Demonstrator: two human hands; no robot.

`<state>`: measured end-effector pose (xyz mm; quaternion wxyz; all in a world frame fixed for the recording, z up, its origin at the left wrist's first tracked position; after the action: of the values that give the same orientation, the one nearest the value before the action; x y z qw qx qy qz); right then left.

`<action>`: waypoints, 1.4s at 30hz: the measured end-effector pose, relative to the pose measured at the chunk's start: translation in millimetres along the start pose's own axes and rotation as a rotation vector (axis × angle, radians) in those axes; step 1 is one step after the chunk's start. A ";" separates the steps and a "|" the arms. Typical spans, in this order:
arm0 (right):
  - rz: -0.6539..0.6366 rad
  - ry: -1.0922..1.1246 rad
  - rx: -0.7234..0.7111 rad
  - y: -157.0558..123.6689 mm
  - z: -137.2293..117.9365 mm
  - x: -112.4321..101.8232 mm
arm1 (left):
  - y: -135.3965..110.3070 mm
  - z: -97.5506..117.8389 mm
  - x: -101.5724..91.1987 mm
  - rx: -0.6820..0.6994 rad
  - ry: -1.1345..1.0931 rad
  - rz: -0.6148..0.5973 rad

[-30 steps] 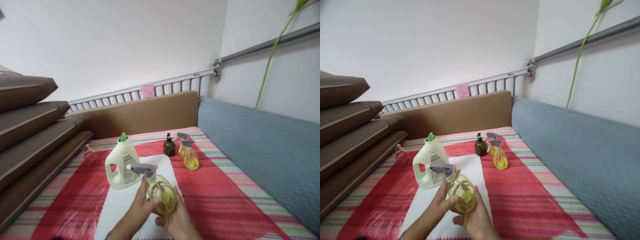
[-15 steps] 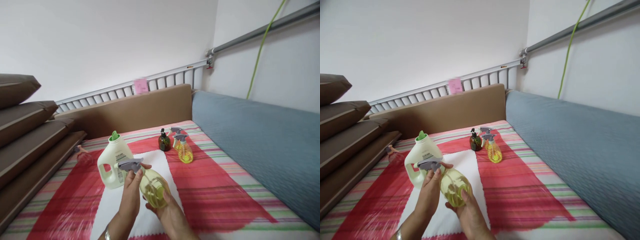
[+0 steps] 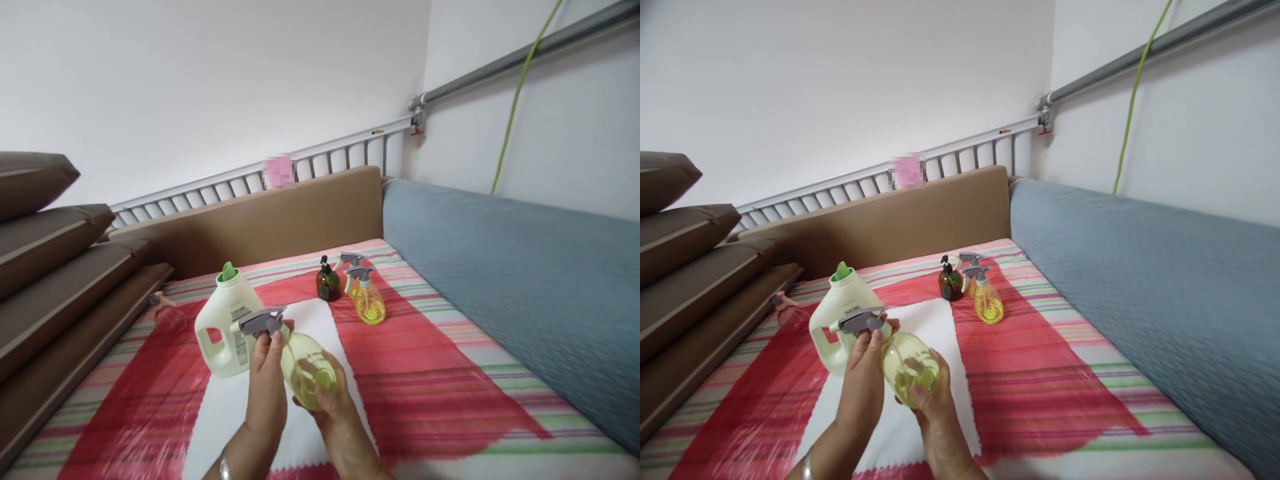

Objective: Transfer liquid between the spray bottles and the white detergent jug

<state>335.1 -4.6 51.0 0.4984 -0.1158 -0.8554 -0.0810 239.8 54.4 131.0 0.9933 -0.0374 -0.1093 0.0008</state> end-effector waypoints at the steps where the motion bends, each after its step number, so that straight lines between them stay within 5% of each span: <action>1: 0.008 0.008 0.002 0.2 0.9 -0.4 | -1.7 -1.6 -2.8 0.012 0.053 0.054; 4: -0.014 0.117 0.140 2.3 15.8 -0.3 | -11.5 -5.2 -4.5 0.056 0.241 0.113; 9: -0.105 0.251 0.336 5.0 27.8 2.5 | -28.7 -12.9 -2.1 0.236 0.399 -0.091; 13: -0.194 0.249 0.484 -3.8 34.1 6.1 | -6.3 -20.3 -31.2 0.101 0.288 -0.119; 18: -0.304 0.194 0.560 -13.9 44.1 5.1 | 1.2 16.2 -9.9 -0.041 0.122 -0.516; 21: -0.324 0.164 0.602 -17.1 52.3 2.5 | -9.3 33.6 2.0 -0.023 0.211 -0.617; 25: -0.288 0.122 0.534 -12.4 51.8 2.5 | -6.6 31.0 -3.5 0.050 0.143 -0.474; 30: -0.159 -0.003 0.245 1.6 31.2 -2.8 | 7.7 6.9 -29.3 0.033 -0.028 -0.139; 36: -0.186 0.023 0.382 -1.6 49.6 -4.8 | 7.8 -4.5 -18.4 -0.123 -0.037 -0.284; 42: -0.199 0.001 0.399 -2.1 54.1 -8.9 | 18.2 29.0 -36.5 0.005 -0.128 -0.215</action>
<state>293.6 6.0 16.7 0.5013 0.0703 -0.8614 0.0410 198.0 74.4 149.9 0.9788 -0.0229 -0.1759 -0.1029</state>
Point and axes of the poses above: each hand's wrist, its own y-axis towards the middle knuckle, its own x-axis out of the palm, z = x × y, the point moved 10 cm from there along y, towards the middle knuckle, and after that the axes turned 9 degrees about -x, right-handed, at the moved point
